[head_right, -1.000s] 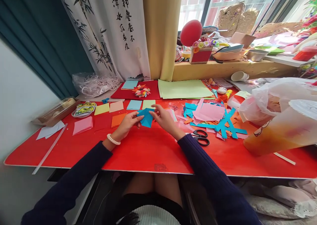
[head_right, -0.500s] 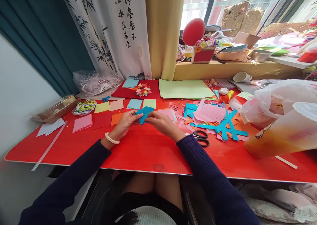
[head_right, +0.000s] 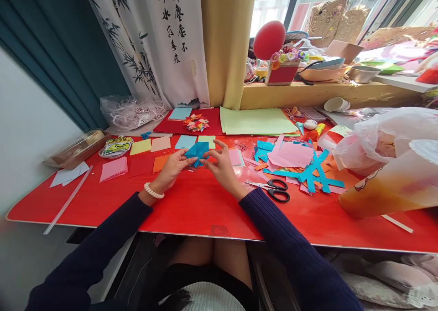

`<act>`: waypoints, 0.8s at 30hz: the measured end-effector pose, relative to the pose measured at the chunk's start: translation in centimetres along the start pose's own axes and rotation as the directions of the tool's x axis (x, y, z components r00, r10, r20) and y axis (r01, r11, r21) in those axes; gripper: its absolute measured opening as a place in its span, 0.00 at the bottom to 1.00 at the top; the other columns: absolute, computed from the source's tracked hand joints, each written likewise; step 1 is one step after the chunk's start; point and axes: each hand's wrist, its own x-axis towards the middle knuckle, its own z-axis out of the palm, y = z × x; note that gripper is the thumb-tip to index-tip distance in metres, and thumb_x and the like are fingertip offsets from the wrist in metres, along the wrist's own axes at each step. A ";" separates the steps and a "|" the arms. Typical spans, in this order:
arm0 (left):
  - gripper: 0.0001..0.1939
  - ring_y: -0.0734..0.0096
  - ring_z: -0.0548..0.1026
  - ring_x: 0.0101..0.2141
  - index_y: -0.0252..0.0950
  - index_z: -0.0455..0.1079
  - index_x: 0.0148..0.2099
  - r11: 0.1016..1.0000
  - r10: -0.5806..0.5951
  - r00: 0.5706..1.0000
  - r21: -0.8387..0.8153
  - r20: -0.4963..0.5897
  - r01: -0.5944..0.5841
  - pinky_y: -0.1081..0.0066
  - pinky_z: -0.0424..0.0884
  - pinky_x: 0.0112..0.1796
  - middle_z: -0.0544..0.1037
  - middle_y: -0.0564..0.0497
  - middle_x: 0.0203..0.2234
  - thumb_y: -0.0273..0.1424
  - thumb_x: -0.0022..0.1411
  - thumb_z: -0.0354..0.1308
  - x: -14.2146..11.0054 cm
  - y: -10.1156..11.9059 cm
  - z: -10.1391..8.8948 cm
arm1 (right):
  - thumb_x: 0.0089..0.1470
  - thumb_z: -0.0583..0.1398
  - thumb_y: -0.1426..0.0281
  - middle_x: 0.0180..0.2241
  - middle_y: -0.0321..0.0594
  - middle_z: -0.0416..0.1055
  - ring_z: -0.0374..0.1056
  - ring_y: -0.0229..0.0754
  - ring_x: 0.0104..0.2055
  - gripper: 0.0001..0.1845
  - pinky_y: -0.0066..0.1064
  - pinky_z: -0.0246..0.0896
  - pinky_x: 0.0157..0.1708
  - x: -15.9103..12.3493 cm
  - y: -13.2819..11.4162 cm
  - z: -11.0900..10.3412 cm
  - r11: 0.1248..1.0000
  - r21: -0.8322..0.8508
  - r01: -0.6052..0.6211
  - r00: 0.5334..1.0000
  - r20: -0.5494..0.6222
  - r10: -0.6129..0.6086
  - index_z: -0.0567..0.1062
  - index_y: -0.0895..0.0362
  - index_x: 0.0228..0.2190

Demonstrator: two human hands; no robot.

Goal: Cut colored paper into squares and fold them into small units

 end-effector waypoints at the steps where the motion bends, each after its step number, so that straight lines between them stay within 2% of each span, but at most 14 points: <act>1: 0.22 0.69 0.75 0.31 0.31 0.66 0.44 1.000 -0.003 1.000 -0.007 0.017 0.003 0.68 0.72 0.34 0.76 0.47 0.31 0.38 0.50 0.63 0.0 0.0 0.0 | 0.53 0.58 0.62 0.52 0.45 0.52 0.63 0.43 0.46 0.08 0.34 0.71 0.31 0.0 0.1 0.0 0.997 0.061 -0.040 0.999 0.009 0.039 0.71 0.54 0.32; 5: 0.28 0.69 0.76 0.34 0.33 0.61 0.52 0.999 -0.022 0.998 -0.041 0.064 0.025 0.67 0.69 0.40 0.77 0.47 0.34 0.32 0.50 0.64 -0.2 -0.1 0.1 | 0.53 0.58 0.62 0.37 0.40 0.63 0.67 0.37 0.31 0.09 0.33 0.68 0.29 0.3 0.6 0.0 0.989 0.120 -0.091 0.994 0.077 0.082 0.70 0.55 0.30; 8: 0.31 0.70 0.76 0.32 0.34 0.59 0.55 0.998 -0.034 0.998 -0.044 0.054 0.036 0.68 0.69 0.39 0.77 0.49 0.32 0.30 0.50 0.65 -0.3 -0.2 0.1 | 0.52 0.58 0.62 0.30 0.37 0.65 0.65 0.35 0.27 0.10 0.31 0.65 0.29 0.3 0.8 0.0 0.989 0.105 -0.100 0.992 0.085 0.092 0.70 0.56 0.28; 15: 0.18 0.73 0.75 0.29 0.31 0.65 0.44 0.995 -0.088 0.995 -0.037 0.049 0.090 0.69 0.70 0.36 0.76 0.48 0.31 0.34 0.52 0.63 -0.3 0.0 0.0 | 0.52 0.58 0.60 0.28 0.37 0.66 0.62 0.36 0.27 0.12 0.29 0.59 0.26 0.0 0.8 0.4 0.989 0.079 -0.122 0.992 0.025 0.120 0.70 0.57 0.28; 18: 0.16 0.73 0.75 0.28 0.30 0.66 0.40 0.992 -0.119 0.991 -0.039 0.068 0.122 0.69 0.70 0.36 0.75 0.49 0.29 0.33 0.52 0.63 -0.2 -0.1 -0.2 | 0.52 0.58 0.59 0.26 0.36 0.65 0.62 0.35 0.25 0.13 0.29 0.59 0.25 0.0 0.6 0.3 0.988 0.090 -0.129 0.992 0.003 0.130 0.69 0.57 0.28; 24: 0.13 0.76 0.73 0.28 0.30 0.67 0.37 0.994 -0.100 0.992 -0.029 0.073 0.103 0.72 0.70 0.35 0.74 0.51 0.27 0.32 0.52 0.62 -0.3 -0.4 -0.1 | 0.51 0.59 0.59 0.24 0.35 0.66 0.63 0.35 0.25 0.13 0.28 0.59 0.25 0.0 0.4 0.4 0.983 0.110 -0.149 0.989 0.009 0.149 0.69 0.57 0.27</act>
